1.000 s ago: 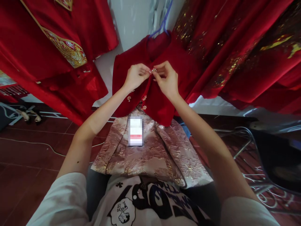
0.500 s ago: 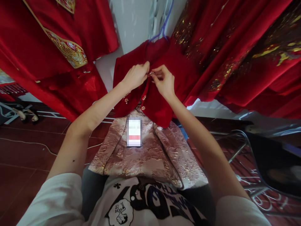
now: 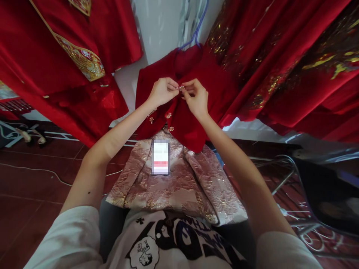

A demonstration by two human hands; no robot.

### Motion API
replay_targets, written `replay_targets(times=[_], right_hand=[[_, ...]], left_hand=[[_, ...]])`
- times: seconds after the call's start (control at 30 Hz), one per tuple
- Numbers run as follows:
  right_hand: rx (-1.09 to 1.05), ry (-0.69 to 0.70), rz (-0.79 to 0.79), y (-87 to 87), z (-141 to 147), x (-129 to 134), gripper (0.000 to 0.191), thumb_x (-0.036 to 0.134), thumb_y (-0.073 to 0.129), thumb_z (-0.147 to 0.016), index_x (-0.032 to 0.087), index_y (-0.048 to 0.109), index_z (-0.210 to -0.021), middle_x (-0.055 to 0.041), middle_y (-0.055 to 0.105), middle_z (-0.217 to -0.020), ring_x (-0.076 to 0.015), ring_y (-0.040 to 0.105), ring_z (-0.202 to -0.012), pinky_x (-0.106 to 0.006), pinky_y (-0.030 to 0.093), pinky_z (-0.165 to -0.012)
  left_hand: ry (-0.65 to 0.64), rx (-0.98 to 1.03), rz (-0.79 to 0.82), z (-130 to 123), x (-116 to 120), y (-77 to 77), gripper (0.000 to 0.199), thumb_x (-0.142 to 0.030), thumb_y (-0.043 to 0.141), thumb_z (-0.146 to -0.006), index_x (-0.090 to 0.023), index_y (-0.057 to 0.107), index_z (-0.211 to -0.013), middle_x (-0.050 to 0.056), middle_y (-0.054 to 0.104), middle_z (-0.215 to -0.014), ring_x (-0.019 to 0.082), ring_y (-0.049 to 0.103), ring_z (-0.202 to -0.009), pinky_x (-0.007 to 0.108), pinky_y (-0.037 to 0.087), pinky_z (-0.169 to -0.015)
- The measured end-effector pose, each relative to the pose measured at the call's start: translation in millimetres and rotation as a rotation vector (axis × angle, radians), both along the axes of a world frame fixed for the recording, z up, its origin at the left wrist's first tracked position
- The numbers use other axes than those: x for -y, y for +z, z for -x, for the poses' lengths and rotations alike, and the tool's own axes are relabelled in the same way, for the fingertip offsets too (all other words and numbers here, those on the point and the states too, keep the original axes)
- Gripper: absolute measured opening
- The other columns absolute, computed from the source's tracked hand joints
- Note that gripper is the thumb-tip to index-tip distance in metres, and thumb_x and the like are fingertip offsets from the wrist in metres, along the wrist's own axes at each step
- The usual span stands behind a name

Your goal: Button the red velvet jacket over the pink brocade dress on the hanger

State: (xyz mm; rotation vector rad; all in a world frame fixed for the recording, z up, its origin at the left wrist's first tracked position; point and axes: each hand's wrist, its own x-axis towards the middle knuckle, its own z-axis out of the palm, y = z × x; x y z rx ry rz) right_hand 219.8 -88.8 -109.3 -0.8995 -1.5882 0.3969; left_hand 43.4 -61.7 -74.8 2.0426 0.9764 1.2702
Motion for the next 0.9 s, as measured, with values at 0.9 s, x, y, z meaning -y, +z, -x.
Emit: replay_targets(times=[0.9], right_hand=[[-0.105,0.008,-0.010,-12.3,3.3,-20.2,0.046,0.060,0.086,-0.085,0.024,0.068,-0.107,-0.0049,0.075,-0.106,-0.0224,0.074,-0.104,-0.047,0.064,-0.107]], left_hand=[[0.075,-0.254,-0.126,2.5,10.2,15.4,0.025,-0.005,0.084,-0.082,-0.024,0.070,-0.073,0.006,0.076,-0.083,0.032,0.076,-0.101,0.051,0.059,-0.108]])
